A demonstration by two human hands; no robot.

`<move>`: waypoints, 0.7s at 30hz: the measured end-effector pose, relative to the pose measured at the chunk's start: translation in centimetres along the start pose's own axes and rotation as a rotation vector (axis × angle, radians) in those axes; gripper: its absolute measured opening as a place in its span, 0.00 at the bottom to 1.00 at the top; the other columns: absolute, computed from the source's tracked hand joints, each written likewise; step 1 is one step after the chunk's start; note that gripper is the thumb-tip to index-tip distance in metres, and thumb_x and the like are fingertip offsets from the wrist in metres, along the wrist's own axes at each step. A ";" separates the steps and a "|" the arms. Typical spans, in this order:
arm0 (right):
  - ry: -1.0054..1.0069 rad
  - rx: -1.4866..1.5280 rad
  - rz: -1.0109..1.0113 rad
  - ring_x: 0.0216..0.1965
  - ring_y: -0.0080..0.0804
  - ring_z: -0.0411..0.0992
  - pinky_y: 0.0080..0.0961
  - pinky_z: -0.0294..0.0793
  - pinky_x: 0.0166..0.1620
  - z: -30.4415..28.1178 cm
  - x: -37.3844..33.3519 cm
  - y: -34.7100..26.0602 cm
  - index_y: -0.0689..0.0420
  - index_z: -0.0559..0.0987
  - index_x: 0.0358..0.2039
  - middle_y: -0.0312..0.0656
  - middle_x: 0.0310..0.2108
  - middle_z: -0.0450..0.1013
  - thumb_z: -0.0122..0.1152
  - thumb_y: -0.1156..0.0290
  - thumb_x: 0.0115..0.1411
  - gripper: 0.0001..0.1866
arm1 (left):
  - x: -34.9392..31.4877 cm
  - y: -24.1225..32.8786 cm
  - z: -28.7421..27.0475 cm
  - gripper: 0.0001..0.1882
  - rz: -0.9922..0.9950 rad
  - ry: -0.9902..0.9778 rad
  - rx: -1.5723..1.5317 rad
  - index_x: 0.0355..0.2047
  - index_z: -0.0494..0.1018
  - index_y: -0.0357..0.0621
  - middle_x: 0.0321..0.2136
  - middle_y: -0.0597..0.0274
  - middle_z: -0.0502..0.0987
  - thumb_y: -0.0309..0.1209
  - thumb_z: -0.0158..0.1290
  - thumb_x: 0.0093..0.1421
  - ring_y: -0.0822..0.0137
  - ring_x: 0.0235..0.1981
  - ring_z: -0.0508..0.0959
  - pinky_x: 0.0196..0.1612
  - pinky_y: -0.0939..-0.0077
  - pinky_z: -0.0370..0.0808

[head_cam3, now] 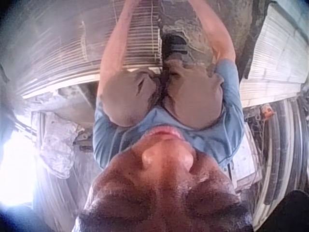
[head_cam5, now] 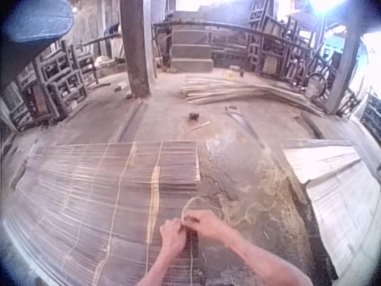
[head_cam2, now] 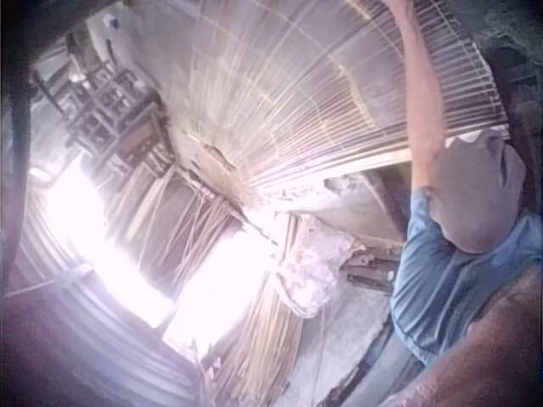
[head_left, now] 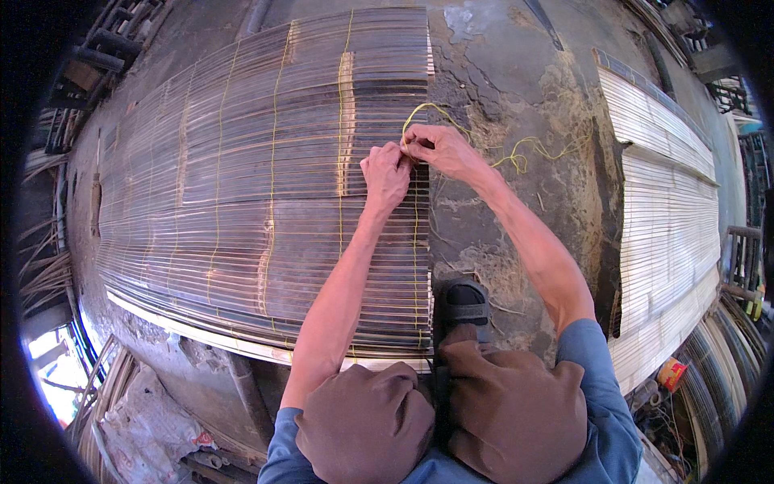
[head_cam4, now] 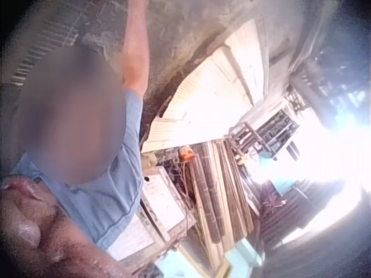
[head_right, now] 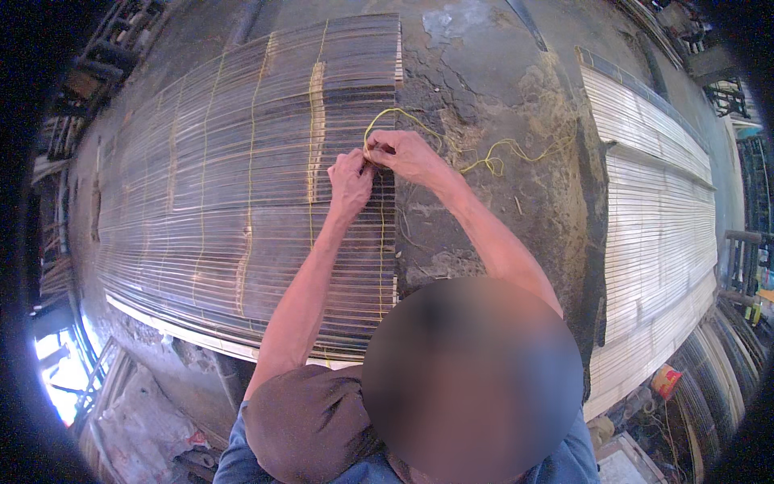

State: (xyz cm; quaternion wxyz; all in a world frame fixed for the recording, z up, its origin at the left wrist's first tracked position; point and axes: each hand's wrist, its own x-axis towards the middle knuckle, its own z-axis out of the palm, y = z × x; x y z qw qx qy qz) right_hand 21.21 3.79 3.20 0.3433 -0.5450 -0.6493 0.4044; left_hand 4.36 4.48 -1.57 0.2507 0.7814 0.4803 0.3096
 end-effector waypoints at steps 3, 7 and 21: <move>0.179 -0.040 0.023 0.26 0.38 0.69 0.34 0.70 0.34 0.0 -0.2 -0.1 0.63 0.73 0.32 0.48 0.26 0.73 0.59 0.67 0.64 0.12 | -0.2 0.9 -0.7 0.06 0.028 -0.049 0.031 0.32 0.77 0.46 0.32 0.65 0.75 0.33 0.54 0.61 0.59 0.39 0.72 0.46 0.61 0.62; 0.378 -0.206 0.138 0.27 0.48 0.72 0.40 0.70 0.34 1.1 -1.8 2.1 0.63 0.71 0.32 0.54 0.26 0.73 0.58 0.66 0.63 0.12 | -0.4 1.9 -0.5 0.09 0.051 0.027 0.116 0.33 0.78 0.47 0.32 0.65 0.75 0.37 0.54 0.63 0.58 0.39 0.72 0.46 0.61 0.62; 0.306 -0.018 0.135 0.25 0.29 0.77 0.31 0.75 0.32 0.3 2.2 0.4 0.62 0.74 0.31 0.42 0.21 0.77 0.54 0.69 0.65 0.09 | 0.9 0.2 -0.3 0.07 0.078 0.046 -0.065 0.32 0.77 0.44 0.33 0.60 0.77 0.33 0.54 0.63 0.55 0.38 0.74 0.44 0.59 0.67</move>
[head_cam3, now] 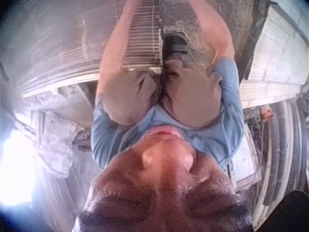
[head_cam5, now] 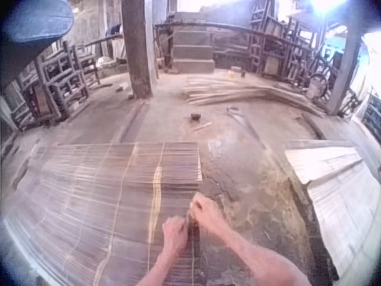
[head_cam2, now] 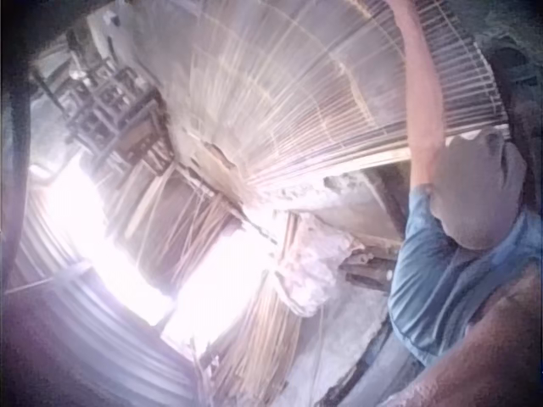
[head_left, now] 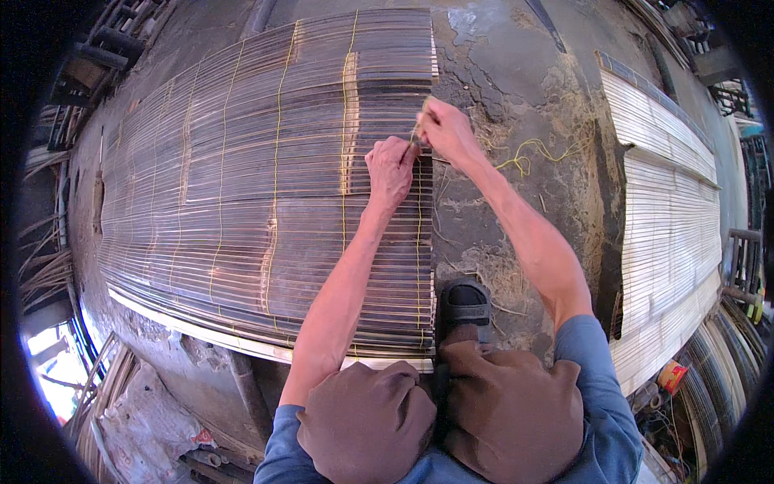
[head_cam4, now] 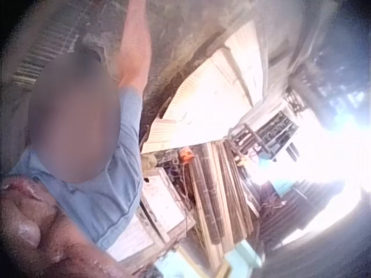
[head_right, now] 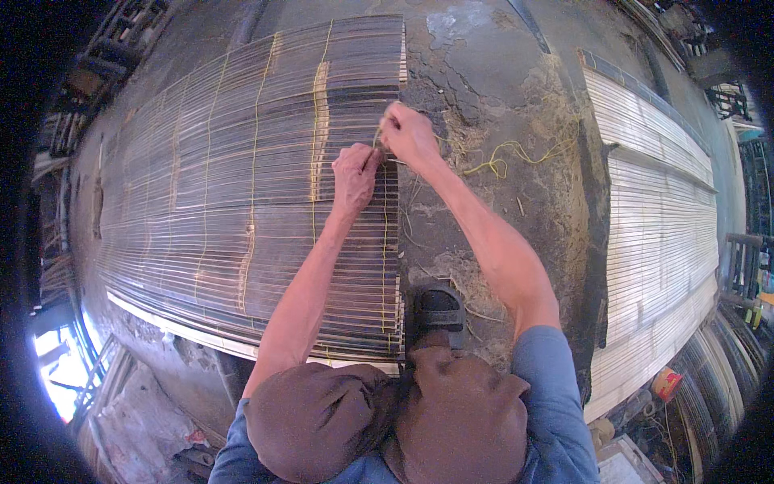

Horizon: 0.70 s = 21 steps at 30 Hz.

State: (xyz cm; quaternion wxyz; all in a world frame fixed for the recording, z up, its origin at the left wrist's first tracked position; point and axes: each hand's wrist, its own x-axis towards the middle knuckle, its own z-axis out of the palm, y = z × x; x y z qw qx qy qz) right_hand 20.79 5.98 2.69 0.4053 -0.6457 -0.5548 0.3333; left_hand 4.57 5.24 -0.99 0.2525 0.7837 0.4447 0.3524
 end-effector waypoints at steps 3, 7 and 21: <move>-0.103 0.161 0.051 0.26 0.25 0.76 0.27 0.74 0.31 -0.3 0.3 -1.0 0.61 0.76 0.34 0.39 0.24 0.77 0.52 0.71 0.68 0.08 | 0.4 -0.7 0.2 0.09 -0.043 -0.057 -0.011 0.30 0.78 0.47 0.32 0.65 0.76 0.36 0.53 0.63 0.57 0.39 0.74 0.44 0.60 0.64; -0.294 0.523 0.278 0.30 0.21 0.74 0.23 0.73 0.32 -1.6 -1.3 0.2 0.59 0.79 0.44 0.36 0.30 0.77 0.51 0.73 0.69 0.09 | 0.3 -1.4 1.1 0.09 -0.105 -0.094 0.041 0.29 0.77 0.46 0.32 0.64 0.76 0.36 0.53 0.62 0.57 0.39 0.73 0.44 0.59 0.64; -0.080 -0.085 -0.024 0.33 0.49 0.77 0.39 0.74 0.37 -0.9 -1.7 0.5 0.64 0.75 0.35 0.55 0.31 0.77 0.57 0.67 0.62 0.11 | 0.0 0.5 0.2 0.06 0.000 -0.065 0.135 0.32 0.77 0.46 0.32 0.63 0.75 0.33 0.55 0.62 0.56 0.37 0.72 0.43 0.61 0.64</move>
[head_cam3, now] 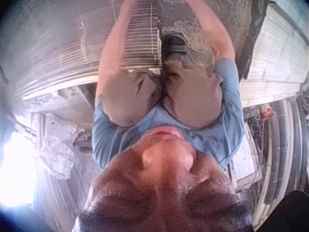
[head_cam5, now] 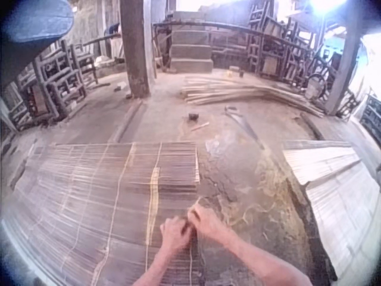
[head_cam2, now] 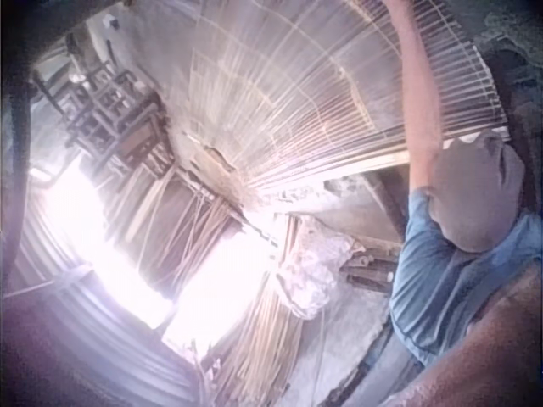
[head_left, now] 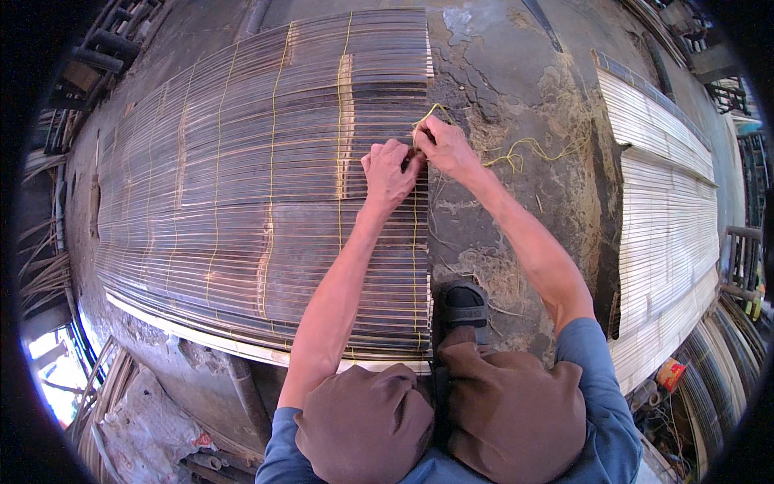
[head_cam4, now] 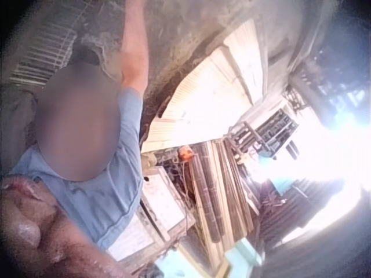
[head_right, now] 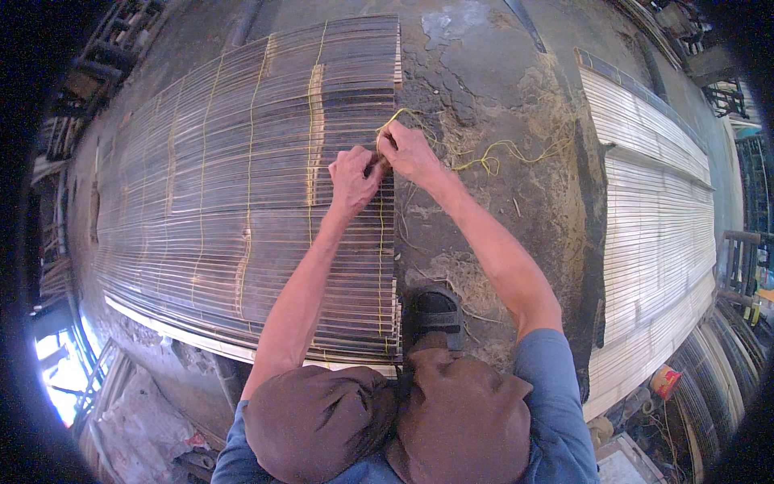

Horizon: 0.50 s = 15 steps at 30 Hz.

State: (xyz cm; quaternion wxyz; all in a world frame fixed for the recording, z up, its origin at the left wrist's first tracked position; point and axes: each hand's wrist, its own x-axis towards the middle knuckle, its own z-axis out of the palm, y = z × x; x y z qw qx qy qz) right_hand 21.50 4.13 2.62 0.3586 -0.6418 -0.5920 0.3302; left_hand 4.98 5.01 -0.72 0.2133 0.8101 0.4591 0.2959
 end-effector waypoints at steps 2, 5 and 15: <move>0.112 -0.001 -0.025 0.33 0.54 0.76 0.42 0.73 0.37 0.5 -0.8 1.2 0.64 0.75 0.34 0.57 0.30 0.77 0.57 0.66 0.62 0.12 | -0.1 0.2 0.2 0.05 0.007 0.069 0.001 0.32 0.77 0.46 0.33 0.63 0.75 0.33 0.55 0.62 0.57 0.39 0.73 0.44 0.61 0.64; 0.147 -0.136 0.208 0.33 0.57 0.76 0.44 0.73 0.37 1.9 -3.0 3.1 0.65 0.75 0.34 0.58 0.29 0.76 0.57 0.65 0.61 0.14 | -0.6 0.6 0.7 0.04 0.022 0.227 -0.024 0.32 0.77 0.47 0.35 0.64 0.77 0.31 0.56 0.62 0.58 0.41 0.74 0.47 0.61 0.65; 0.261 0.009 0.088 0.34 0.54 0.78 0.43 0.75 0.37 1.3 1.1 1.6 0.60 0.75 0.36 0.54 0.29 0.78 0.53 0.68 0.64 0.09 | 0.8 -0.4 1.0 0.03 0.058 0.186 -0.072 0.32 0.75 0.44 0.32 0.61 0.76 0.28 0.54 0.62 0.56 0.39 0.75 0.46 0.60 0.66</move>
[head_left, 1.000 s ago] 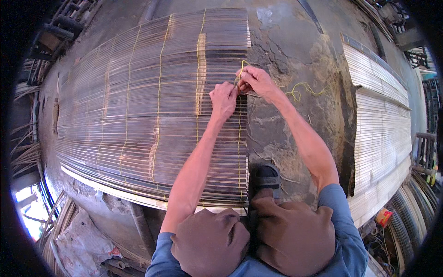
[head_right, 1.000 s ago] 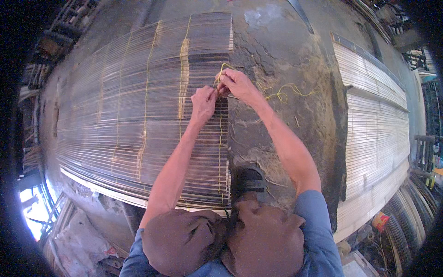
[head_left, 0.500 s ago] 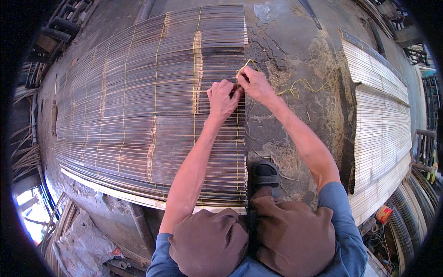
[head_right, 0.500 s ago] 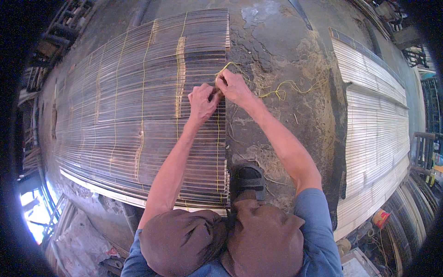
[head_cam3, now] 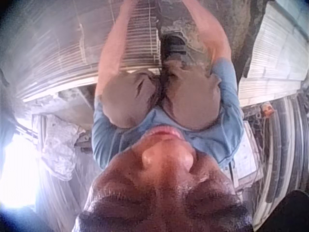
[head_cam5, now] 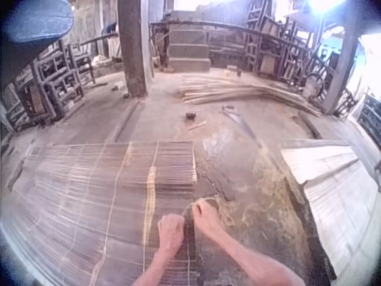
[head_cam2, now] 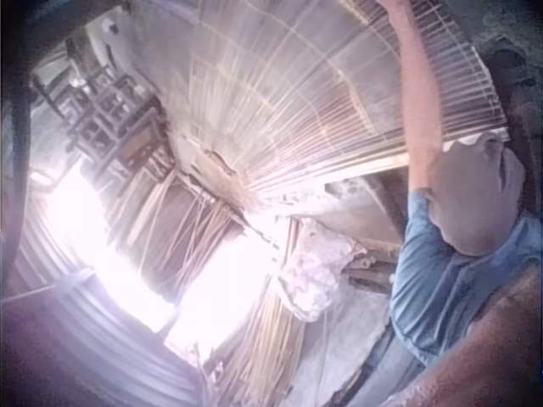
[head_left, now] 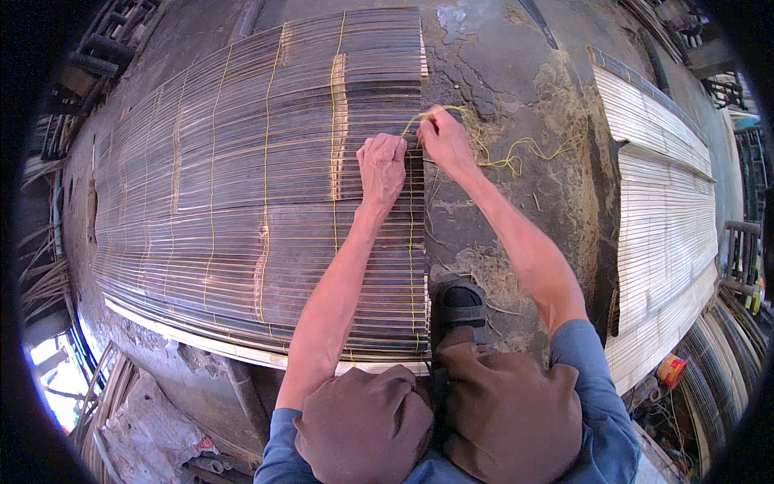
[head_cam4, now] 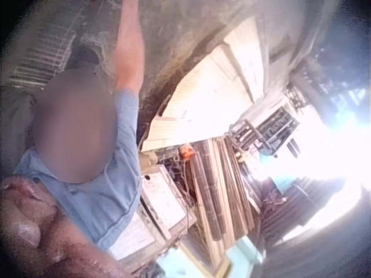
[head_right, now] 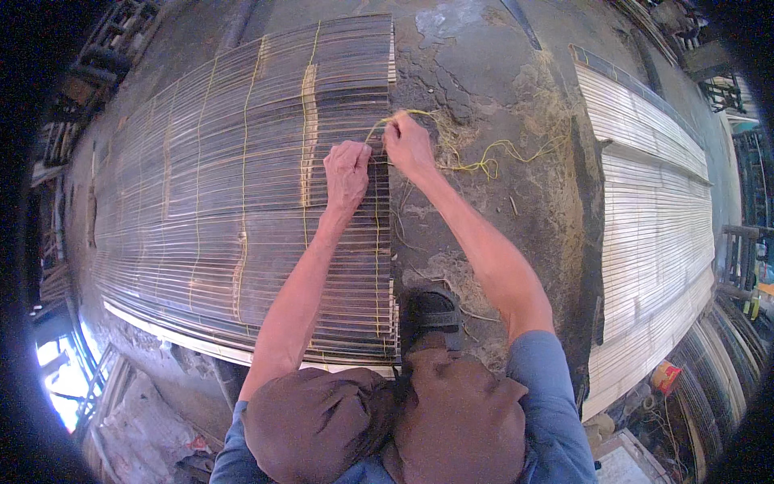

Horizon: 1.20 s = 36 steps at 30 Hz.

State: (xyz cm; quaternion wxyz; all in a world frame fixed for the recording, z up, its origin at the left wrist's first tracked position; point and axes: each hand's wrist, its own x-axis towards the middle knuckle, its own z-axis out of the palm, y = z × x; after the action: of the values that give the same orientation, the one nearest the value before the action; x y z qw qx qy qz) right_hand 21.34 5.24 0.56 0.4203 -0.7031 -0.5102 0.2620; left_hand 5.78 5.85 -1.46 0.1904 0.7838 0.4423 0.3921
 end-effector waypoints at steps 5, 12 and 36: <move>-0.098 0.005 -0.156 0.33 0.61 0.74 0.44 0.73 0.36 1.8 2.5 -2.7 0.59 0.75 0.36 0.58 0.28 0.75 0.54 0.69 0.62 0.07 | 0.6 -1.4 -0.1 0.05 -0.063 -0.144 -0.101 0.30 0.75 0.46 0.30 0.62 0.72 0.29 0.52 0.63 0.58 0.36 0.71 0.43 0.60 0.62; -0.232 0.171 -0.012 0.28 0.25 0.69 0.28 0.71 0.34 -4.9 5.6 -2.5 0.61 0.74 0.30 0.38 0.27 0.72 0.52 0.74 0.62 0.06 | 0.0 -1.2 0.3 0.10 -0.077 -0.136 -0.071 0.27 0.77 0.48 0.28 0.64 0.73 0.35 0.52 0.65 0.59 0.38 0.72 0.46 0.62 0.61; 0.255 -1.276 0.454 0.34 0.23 0.68 0.22 0.71 0.41 -68.5 -3.7 11.1 0.61 0.60 0.67 0.35 0.36 0.71 0.57 0.65 0.60 0.36 | -0.1 -1.0 0.6 0.11 -0.113 -0.143 0.048 0.27 0.77 0.49 0.31 0.64 0.75 0.38 0.51 0.64 0.57 0.38 0.73 0.45 0.59 0.64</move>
State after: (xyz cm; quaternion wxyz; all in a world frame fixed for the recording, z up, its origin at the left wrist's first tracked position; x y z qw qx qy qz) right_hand 80.24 -21.77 25.68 -0.0846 -0.9278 -0.3512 -0.0928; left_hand 5.70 6.36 -2.52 0.2244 0.7880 0.4802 0.3133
